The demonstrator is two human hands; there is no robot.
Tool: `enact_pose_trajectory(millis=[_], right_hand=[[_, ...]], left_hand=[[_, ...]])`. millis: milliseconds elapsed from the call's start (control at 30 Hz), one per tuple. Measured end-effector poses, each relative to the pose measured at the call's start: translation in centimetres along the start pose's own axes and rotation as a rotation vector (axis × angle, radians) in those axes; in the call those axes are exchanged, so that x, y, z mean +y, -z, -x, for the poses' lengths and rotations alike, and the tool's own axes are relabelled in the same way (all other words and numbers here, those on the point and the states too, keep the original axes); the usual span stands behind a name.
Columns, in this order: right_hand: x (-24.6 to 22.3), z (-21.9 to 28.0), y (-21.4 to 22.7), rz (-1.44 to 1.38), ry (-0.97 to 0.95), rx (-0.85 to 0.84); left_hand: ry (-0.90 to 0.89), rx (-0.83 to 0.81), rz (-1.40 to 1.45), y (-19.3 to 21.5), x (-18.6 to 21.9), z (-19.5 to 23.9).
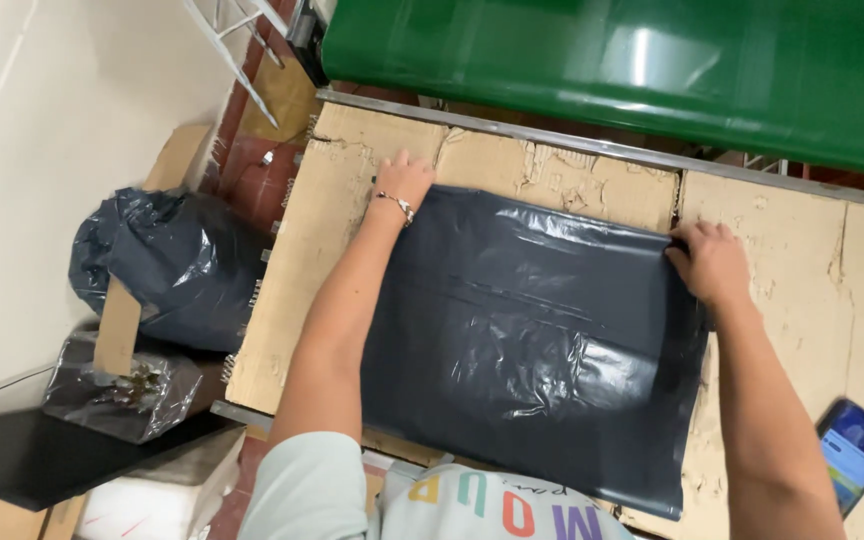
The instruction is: Folding plastic bags and stacking them into a crate at the end of a production line.
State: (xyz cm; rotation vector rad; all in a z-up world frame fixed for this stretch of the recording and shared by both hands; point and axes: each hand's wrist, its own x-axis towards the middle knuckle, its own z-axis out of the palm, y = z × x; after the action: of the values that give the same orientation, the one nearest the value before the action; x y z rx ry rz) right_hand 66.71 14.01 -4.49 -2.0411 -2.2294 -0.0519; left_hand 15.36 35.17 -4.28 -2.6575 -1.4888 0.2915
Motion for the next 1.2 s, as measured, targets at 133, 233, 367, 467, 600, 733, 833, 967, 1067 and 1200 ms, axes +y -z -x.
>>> enact_pose_trajectory(millis=[133, 233, 367, 467, 600, 733, 833, 967, 1067, 1200], right_hand=[[-0.2, -0.7, 4.3, -0.064, -0.068, 0.017], [-2.1, 1.5, 10.1, -0.009, 0.012, 0.270], [-6.7, 9.6, 14.3, 0.059, 0.107, 0.422], [-9.2, 16.4, 12.5, 0.073, 0.076, 0.289], [-11.5, 23.1, 7.9, 0.183, 0.080, 0.057], [-13.5, 26.1, 6.1, 0.239, 0.102, 0.005], [-13.4, 26.3, 5.2, 0.375, 0.074, -0.057], [-18.9, 22.4, 6.3, 0.120, -0.043, -0.227], [-26.9, 17.7, 4.4, -0.203, 0.078, 0.117], [-30.2, 16.3, 3.2, -0.188, 0.141, 0.219]], left_hand=[[-0.001, 0.259, -0.048, 1.3, -2.9, 0.8], [-0.004, 0.439, 0.011, 8.9, -3.9, 6.0], [-0.091, 0.705, -0.053, 12.5, -2.6, 17.1], [-0.100, 0.748, -0.064, 10.6, 0.0, 25.0], [-0.090, 0.676, -0.073, 4.8, 3.7, 31.6], [-0.105, 0.658, -0.018, 1.7, 6.0, 34.7], [-0.038, 0.433, -0.010, -0.6, 6.5, 35.6], [-0.085, 0.241, 0.187, 0.0, 10.8, 33.0], [-0.220, 0.574, 0.372, -0.3, 18.0, 28.6], [-0.175, 0.374, 0.319, 4.9, 21.4, 29.1]])
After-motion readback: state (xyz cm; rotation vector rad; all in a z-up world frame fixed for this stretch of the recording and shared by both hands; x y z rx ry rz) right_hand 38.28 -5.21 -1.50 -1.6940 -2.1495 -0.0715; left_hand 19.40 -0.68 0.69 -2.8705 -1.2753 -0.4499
